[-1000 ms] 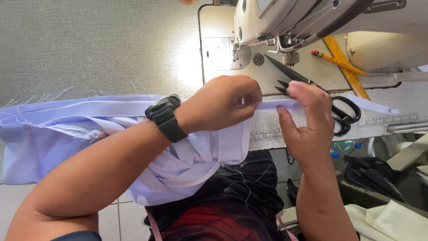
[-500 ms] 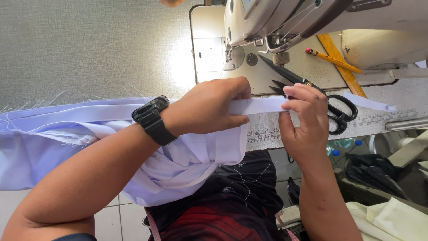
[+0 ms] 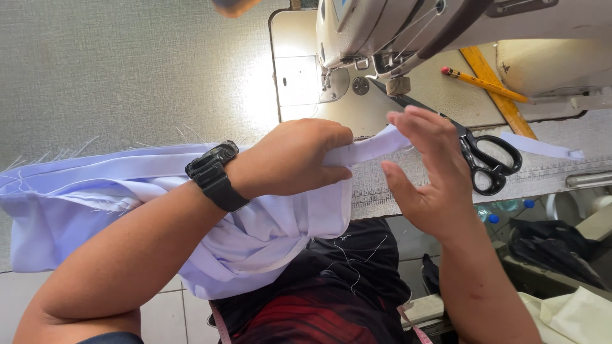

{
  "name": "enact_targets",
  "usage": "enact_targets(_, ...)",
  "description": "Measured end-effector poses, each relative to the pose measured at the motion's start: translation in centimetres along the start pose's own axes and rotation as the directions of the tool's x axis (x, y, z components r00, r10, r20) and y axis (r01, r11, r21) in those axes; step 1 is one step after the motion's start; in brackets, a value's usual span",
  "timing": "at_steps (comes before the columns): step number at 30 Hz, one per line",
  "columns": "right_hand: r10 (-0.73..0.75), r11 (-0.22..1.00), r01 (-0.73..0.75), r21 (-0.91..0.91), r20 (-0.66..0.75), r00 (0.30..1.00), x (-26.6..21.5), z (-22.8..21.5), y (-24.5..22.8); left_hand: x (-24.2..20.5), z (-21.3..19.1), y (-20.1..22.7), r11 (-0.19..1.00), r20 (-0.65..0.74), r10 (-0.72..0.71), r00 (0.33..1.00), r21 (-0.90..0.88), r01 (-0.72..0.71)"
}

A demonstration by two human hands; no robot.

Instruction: Trimming loose threads and folding fabric components at a sewing workstation

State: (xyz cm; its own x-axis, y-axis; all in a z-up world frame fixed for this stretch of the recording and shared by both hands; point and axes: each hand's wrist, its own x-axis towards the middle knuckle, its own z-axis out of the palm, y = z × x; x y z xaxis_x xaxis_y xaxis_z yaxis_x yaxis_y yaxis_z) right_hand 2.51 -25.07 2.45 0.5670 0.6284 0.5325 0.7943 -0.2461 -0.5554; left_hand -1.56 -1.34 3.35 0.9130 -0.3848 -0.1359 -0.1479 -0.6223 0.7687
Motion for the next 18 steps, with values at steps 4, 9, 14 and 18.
enact_targets(4, 0.162, 0.985, -0.138, -0.098, 0.306, 0.938, 1.1, -0.8, 0.7, 0.4, 1.2, -1.5, 0.993, -0.024, 0.057, 0.998, 0.107, -0.054)
enact_targets(9, 0.187, 0.981, -0.145, -0.132, 0.400, 0.897, 2.0, -0.8, 1.5, 0.3, 0.4, -1.3, 0.999, 0.009, -0.040, 0.999, 0.020, 0.040)
enact_targets(14, 0.239, 0.969, -0.193, -0.154, 0.388, 0.890, 1.2, -0.5, 2.2, 0.4, 1.8, -1.6, 0.973, -0.164, 0.050, 0.985, 0.230, -0.012)
enact_targets(18, 0.102, 0.975, -0.034, -0.219, 0.306, 0.947, 0.2, 0.6, 2.8, 0.7, 2.3, -1.8, 0.903, -0.215, 0.212, 0.953, 0.415, -0.107)
